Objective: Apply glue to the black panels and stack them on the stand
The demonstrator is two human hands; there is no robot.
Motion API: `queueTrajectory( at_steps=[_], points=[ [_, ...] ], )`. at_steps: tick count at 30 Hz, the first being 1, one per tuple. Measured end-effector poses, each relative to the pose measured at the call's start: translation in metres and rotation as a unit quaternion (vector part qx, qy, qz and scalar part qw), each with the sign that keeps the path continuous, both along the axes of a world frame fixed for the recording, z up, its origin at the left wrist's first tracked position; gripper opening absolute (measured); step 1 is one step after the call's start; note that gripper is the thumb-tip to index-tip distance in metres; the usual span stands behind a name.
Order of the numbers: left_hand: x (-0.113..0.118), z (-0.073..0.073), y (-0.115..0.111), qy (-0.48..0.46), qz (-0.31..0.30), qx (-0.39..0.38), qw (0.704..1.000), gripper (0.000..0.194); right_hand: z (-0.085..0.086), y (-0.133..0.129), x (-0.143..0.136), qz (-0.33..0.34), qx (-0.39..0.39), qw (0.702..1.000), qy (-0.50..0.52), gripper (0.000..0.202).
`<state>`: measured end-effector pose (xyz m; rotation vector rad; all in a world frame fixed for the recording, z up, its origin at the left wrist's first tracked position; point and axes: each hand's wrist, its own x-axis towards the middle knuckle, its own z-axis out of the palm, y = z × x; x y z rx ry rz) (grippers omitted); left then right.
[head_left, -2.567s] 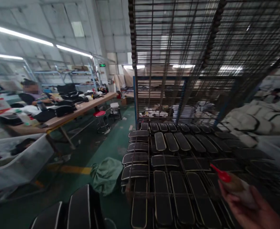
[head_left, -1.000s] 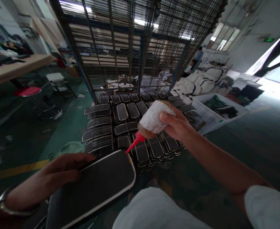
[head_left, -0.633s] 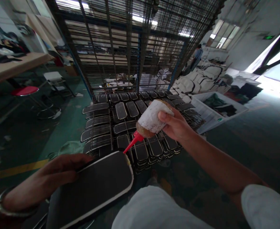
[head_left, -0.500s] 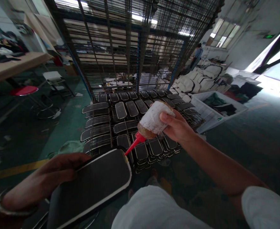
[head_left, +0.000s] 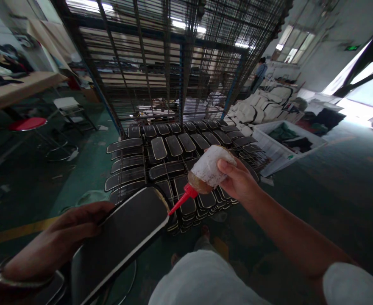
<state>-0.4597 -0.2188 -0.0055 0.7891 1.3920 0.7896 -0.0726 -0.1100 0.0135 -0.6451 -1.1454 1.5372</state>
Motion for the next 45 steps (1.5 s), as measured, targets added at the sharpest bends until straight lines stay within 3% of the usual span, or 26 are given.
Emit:
queueTrajectory(
  at_steps=[5, 13, 33, 41, 45],
  points=[
    [0.005, -0.004, 0.004, -0.038, -0.021, -0.003, 0.999, 0.040, -0.008, 0.005, -0.003, -0.076, -0.033, 0.996, 0.039, 0.037],
    [0.032, 0.002, 0.007, -0.064, 0.031, 0.007, 0.997, 0.046, -0.014, 0.016, -0.009, -0.149, -0.051, 0.986, 0.061, 0.042],
    [0.040, -0.009, 0.017, -0.138, 0.079, 0.020, 0.987, 0.054, -0.034, -0.025, -0.029, -0.072, -0.049, 0.996, 0.021, 0.038],
    [0.044, -0.006, 0.022, -0.126, 0.126, 0.024, 0.984, 0.037, -0.044, -0.040, -0.034, -0.070, -0.058, 0.996, 0.014, 0.041],
    [0.041, -0.014, 0.025, -0.137, 0.154, 0.031, 0.978, 0.036, -0.051, -0.044, -0.037, -0.058, -0.054, 0.997, -0.001, 0.044]
  ],
)
